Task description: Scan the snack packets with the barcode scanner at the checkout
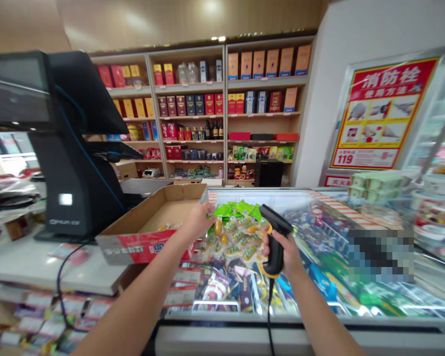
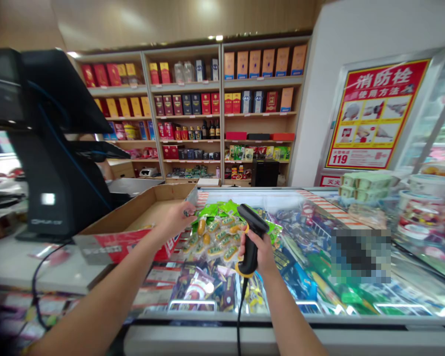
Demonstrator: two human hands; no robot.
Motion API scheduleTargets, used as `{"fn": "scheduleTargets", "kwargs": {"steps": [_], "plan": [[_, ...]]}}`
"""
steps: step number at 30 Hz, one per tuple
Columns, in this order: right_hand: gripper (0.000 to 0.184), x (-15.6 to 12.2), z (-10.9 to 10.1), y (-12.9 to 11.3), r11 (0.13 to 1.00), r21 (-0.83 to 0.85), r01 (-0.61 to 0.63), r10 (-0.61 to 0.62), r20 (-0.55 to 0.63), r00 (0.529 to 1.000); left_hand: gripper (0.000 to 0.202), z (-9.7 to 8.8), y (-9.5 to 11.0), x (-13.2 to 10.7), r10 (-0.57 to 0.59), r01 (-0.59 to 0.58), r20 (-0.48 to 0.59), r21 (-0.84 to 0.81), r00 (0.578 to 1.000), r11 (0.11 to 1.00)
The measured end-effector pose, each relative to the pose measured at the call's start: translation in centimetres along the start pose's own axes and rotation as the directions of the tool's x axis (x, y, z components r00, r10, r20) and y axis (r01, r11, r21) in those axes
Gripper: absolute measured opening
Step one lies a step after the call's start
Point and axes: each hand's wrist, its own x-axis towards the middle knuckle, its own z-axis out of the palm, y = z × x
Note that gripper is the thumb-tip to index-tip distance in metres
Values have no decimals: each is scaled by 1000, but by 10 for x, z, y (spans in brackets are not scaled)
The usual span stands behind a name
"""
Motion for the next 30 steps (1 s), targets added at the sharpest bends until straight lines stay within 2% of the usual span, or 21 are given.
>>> {"fn": "scheduleTargets", "kwargs": {"steps": [2, 3, 5, 7, 10, 13, 16, 18, 21, 24, 25, 27, 28, 30], "plan": [[33, 0, -1, 0, 1000, 11, 0, 0, 5, 1000, 16, -32, 4, 10, -23, 83, 230, -254, 973, 964], [33, 0, -2, 0, 1000, 11, 0, 0, 10, 1000, 21, -48, 4, 17, -9, 123, 307, -355, 952, 927], [33, 1, -3, 0, 1000, 9, 2, -2, 18, 1000, 25, -72, -1, 33, -7, 168, 351, -432, 936, 886], [34, 2, -4, 1, 1000, 6, 6, -7, 21, 1000, 19, -83, -16, 51, -96, 210, 334, -324, 938, 922], [35, 2, -4, 1, 1000, 0, 11, -11, 25, 1000, 17, -78, -49, 69, -240, 281, 260, -134, 935, 950], [36, 2, -3, 0, 1000, 0, 3, -3, 26, 1000, 14, -58, -77, 67, -296, 318, 139, -178, 945, 931], [37, 2, -1, -1, 1000, 3, -2, 1, 19, 1000, 17, -41, -91, 57, -342, 343, 43, -219, 939, 914], [37, 1, -1, -1, 1000, 0, 0, 0, 24, 1000, 23, -37, -94, 55, -340, 342, 44, -168, 939, 924], [36, 1, -1, 1, 1000, -10, 3, -2, 32, 999, 24, -43, -94, 63, -318, 325, 119, -40, 941, 945], [35, 1, -2, 3, 1000, -26, -1, 2, 46, 999, 30, -61, -86, 74, -279, 281, 149, 9, 949, 960], [35, 1, -2, 4, 999, -34, -2, 3, 54, 999, 32, -67, -80, 76, -271, 276, 133, -27, 953, 961], [34, 1, -2, 5, 999, -50, 1, 3, 73, 997, 33, -75, -62, 72, -270, 286, 102, -201, 957, 937], [33, 1, -2, 5, 998, -59, 3, 2, 86, 996, 34, -75, -51, 68, -276, 294, 100, -324, 956, 899], [32, 1, -2, 6, 997, -73, 7, 1, 116, 993, 34, -66, -28, 54, -271, 294, 128, -569, 954, 768]]}}
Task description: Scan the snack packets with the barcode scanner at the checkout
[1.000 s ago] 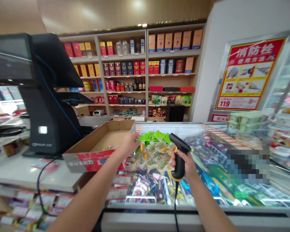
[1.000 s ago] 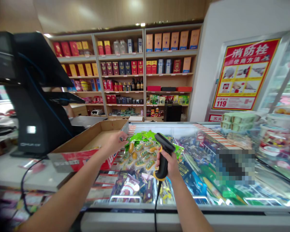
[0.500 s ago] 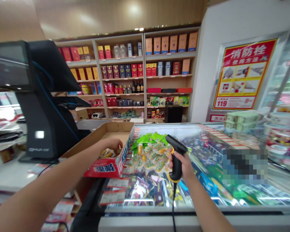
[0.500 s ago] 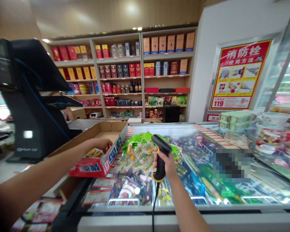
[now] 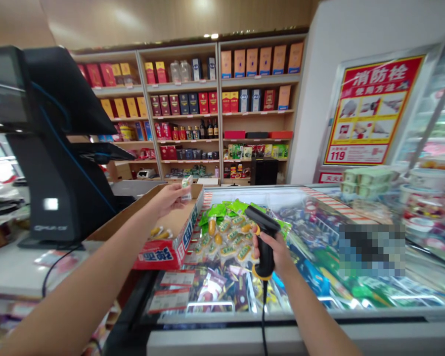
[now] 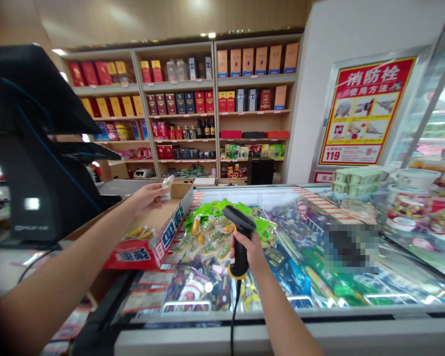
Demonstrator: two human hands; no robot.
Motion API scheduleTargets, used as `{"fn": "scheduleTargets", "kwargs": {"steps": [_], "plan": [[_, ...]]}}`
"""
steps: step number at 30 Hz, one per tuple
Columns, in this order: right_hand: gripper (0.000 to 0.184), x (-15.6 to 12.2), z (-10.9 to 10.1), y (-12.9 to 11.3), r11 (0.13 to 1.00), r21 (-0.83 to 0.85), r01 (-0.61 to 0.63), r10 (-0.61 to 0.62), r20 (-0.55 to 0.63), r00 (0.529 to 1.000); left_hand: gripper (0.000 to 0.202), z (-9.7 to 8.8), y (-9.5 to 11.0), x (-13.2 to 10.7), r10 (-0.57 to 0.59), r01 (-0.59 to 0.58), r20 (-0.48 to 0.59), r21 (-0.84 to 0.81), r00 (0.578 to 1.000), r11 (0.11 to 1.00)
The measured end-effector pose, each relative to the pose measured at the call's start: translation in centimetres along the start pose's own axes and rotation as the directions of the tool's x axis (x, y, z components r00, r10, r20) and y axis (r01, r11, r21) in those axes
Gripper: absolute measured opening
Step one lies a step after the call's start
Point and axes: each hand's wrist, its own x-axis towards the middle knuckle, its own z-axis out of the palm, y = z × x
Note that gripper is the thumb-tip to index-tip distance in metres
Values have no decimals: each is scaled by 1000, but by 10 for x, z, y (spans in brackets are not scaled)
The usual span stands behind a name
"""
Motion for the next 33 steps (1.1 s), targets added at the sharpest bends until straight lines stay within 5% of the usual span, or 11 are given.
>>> {"fn": "scheduleTargets", "kwargs": {"steps": [6, 10, 13, 18, 33], "plan": [[28, -3, 0, -2, 999, -44, -3, 5, 57, 998, 27, 87, -29, -37, -32, 103, 161, -456, 987, 884], [27, -6, 2, -4, 986, -169, -9, 25, 91, 996, 37, 117, -64, -31, -7, 16, 19, -529, 1000, 849], [26, -6, 4, -2, 959, -281, -19, 64, 152, 986, 43, 121, -81, -26, 15, -40, -51, -555, 999, 831], [26, -4, 5, 0, 927, -374, -28, 112, 205, 972, 51, 118, -94, -27, -1, -10, -20, -549, 1000, 836], [24, -3, 3, 6, 888, -458, -42, 152, 207, 967, 57, 125, -92, -32, 44, -50, -23, -546, 999, 836]]}}
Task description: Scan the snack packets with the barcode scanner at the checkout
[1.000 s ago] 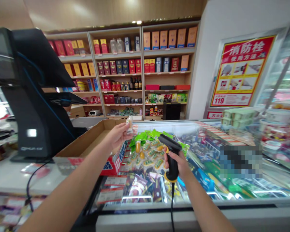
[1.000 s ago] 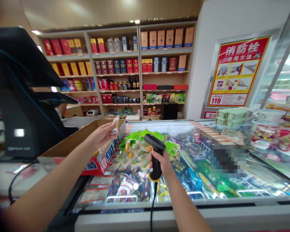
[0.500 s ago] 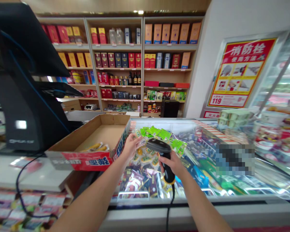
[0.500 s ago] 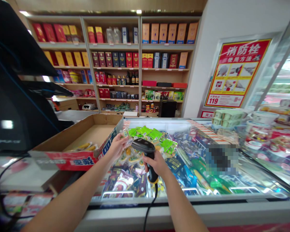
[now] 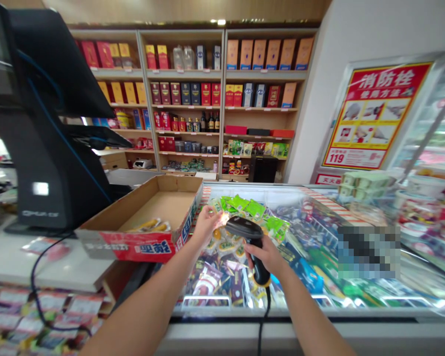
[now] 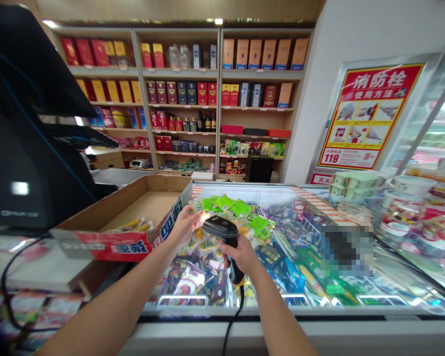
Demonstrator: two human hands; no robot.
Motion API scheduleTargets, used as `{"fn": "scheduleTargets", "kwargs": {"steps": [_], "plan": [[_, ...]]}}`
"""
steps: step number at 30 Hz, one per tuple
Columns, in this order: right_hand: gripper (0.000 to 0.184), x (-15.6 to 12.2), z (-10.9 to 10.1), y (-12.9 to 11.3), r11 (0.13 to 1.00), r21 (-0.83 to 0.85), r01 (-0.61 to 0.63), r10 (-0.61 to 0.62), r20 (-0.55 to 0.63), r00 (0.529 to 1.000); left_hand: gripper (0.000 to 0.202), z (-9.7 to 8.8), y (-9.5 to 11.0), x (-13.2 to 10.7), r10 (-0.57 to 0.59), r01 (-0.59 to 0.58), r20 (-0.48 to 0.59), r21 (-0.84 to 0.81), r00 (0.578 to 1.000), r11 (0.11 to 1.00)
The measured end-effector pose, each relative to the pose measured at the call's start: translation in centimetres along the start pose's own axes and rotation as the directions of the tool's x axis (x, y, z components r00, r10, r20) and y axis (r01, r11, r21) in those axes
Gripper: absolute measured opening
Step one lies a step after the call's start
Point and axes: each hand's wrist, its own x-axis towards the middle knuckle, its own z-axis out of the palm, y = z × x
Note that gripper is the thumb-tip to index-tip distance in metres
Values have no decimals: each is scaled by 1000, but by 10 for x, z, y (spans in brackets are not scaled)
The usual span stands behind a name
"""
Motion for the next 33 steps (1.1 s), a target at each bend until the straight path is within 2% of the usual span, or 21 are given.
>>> {"fn": "scheduleTargets", "kwargs": {"steps": [6, 11, 15, 17, 19, 22, 25, 28, 30, 31, 33], "plan": [[24, 0, 0, -1, 1000, 8, 10, -10, -15, 1000, 56, -1, -3, 1, 4, -4, -7, -15, 1000, 1000], [24, -2, 0, -6, 993, 105, 46, -38, -76, 996, 50, -2, 0, 2, 29, -28, -11, 52, 1000, 998], [27, -1, -4, -6, 932, 329, 150, -61, -267, 962, 38, -3, 4, 8, 181, -174, -4, 261, 983, 949], [30, 0, -8, -5, 869, 432, 242, -61, -391, 918, 36, -3, 6, 15, 213, -201, 8, 376, 977, 905], [31, 1, -13, -6, 806, 481, 345, -59, -515, 855, 33, -1, 8, 24, 216, -192, 10, 502, 976, 844], [34, 2, -19, -8, 740, 487, 465, -43, -655, 754, 26, 6, 11, 40, 226, -170, 18, 714, 974, 679], [34, 3, -21, -10, 718, 472, 511, -25, -717, 697, 20, 15, 17, 53, 207, -119, 32, 896, 978, 427], [34, 4, -20, -11, 730, 454, 511, -26, -729, 684, 23, 22, 25, 58, 107, -39, 25, 990, 994, 134], [33, 4, -18, -11, 742, 438, 508, -39, -728, 685, 28, 25, 34, 57, 74, -26, 29, 999, 997, -45], [33, 4, -17, -11, 746, 433, 507, -44, -727, 685, 30, 25, 40, 56, 77, -34, 42, 993, 996, -110], [32, 5, -16, -11, 751, 428, 504, -45, -727, 685, 34, 24, 58, 56, 106, -54, 74, 981, 992, -185]]}}
